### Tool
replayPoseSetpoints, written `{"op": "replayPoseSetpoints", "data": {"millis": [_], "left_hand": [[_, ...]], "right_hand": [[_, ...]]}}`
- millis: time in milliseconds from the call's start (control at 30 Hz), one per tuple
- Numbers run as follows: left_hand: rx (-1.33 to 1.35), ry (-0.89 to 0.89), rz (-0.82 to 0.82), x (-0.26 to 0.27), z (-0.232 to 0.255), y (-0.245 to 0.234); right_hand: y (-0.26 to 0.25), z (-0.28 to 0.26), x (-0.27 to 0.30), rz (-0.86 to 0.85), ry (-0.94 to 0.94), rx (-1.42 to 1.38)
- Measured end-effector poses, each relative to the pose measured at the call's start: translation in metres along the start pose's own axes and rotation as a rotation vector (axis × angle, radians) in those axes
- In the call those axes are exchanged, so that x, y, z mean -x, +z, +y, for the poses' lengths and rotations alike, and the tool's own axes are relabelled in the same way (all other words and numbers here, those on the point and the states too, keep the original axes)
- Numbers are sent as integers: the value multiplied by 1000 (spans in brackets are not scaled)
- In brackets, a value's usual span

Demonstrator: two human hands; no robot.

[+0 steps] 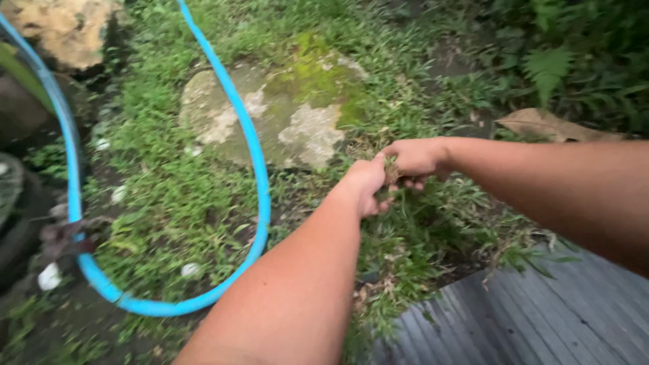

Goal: The person weeds the garden by pulling grass and weeds from the ground by hand.

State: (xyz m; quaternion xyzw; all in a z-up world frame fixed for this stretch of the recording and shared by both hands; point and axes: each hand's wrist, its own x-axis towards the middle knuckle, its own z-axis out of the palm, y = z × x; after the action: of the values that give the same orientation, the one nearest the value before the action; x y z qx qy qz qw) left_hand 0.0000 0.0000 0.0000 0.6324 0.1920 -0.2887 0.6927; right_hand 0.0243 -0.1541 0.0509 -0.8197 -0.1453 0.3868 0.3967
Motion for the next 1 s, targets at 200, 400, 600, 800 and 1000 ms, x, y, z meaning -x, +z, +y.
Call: {"op": "replayPoseSetpoints", "data": {"millis": [200,400,600,800,1000], "left_hand": [[39,-93,94,62,31,-20],[266,-69,1,62,22,-18],[25,172,180,62,-6,-11],[-592,642,401,40,-16,-25],[-721,549,356,18,5,-29]], "right_hand": [[28,-18,-28,166,-110,353],[-2,15,-45,633,-214,685],[-4,1,-75,651,-211,980],[-15,-7,-107,732,245,894],[7,-23,-63,515,319,1068]]}}
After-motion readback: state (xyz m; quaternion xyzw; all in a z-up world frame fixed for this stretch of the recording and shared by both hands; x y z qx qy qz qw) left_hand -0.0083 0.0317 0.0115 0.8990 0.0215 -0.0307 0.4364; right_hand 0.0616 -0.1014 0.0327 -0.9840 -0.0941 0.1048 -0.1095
